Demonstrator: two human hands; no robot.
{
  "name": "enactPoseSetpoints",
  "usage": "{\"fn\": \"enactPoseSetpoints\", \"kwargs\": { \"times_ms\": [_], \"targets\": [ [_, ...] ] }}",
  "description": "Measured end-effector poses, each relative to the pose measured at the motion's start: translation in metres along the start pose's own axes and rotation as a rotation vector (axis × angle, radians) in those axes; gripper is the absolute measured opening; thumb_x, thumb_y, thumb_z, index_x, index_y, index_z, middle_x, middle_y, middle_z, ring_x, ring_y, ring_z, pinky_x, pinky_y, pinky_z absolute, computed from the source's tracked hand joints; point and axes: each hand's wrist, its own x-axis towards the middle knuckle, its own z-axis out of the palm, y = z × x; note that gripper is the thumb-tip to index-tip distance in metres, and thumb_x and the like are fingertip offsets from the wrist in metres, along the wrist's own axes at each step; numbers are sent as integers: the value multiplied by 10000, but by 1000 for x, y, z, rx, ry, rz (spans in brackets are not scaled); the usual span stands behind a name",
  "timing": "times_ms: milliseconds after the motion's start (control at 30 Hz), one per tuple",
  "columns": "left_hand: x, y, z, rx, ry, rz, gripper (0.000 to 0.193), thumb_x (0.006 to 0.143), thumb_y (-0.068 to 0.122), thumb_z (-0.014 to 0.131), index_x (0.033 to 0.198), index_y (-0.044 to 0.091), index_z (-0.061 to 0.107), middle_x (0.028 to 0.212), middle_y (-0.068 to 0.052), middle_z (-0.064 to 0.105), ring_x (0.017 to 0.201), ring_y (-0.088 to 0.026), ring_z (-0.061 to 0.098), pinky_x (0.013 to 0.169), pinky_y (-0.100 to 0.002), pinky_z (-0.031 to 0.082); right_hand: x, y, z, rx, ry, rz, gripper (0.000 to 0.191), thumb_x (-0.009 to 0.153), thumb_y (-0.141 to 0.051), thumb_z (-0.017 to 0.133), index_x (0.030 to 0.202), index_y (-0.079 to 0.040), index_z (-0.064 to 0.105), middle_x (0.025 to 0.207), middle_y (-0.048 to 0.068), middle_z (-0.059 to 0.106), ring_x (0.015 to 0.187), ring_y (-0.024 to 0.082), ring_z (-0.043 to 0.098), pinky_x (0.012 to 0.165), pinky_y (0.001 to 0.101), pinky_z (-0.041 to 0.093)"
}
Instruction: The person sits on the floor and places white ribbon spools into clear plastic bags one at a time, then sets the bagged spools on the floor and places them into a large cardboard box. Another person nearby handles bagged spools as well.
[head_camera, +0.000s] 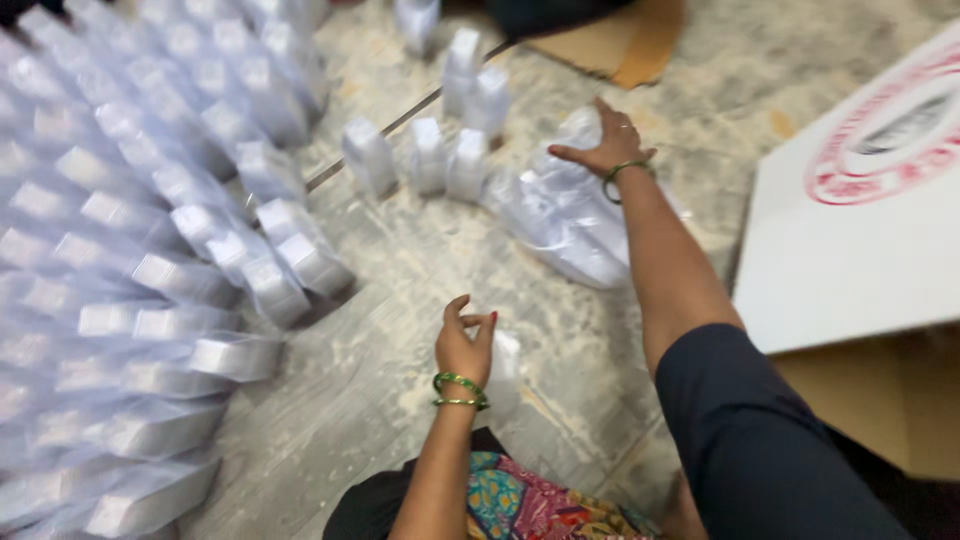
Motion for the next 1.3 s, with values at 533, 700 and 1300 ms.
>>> {"fn": "enactPoseSetpoints", "kwargs": {
  "times_ms": [533,700,1300],
  "targets": [
    [-5,0,-39,386,-176,-202,643,850,451,777,1337,73,593,1193,-231,690,1108,-406,658,941,-470,517,-185,-53,67,-165,-279,-252,1324,444,-922,731,1594,-447,279,1647,187,277,1508,447,220,1109,823,33],
    [-46,-12,-52,457,-368,-174,675,796,448,823,1287,27,632,1216,-253,692,1152,-393,659,987,-447,517,-274,-31,64,27,-115,-385,1121,587,-810,772,1529,-322,410,1610,194,332,1475,443,255,1079,764,122],
    [-113,23,-55,111,-340,-227,405,859,419,771,980,34,739,886,-154,755,814,-255,703,791,-390,544,-396,44,19,837,-145,774,795,790,-685,693,1333,-119,566,1367,187,582,1219,318,576,1021,479,478]
  ]
}}
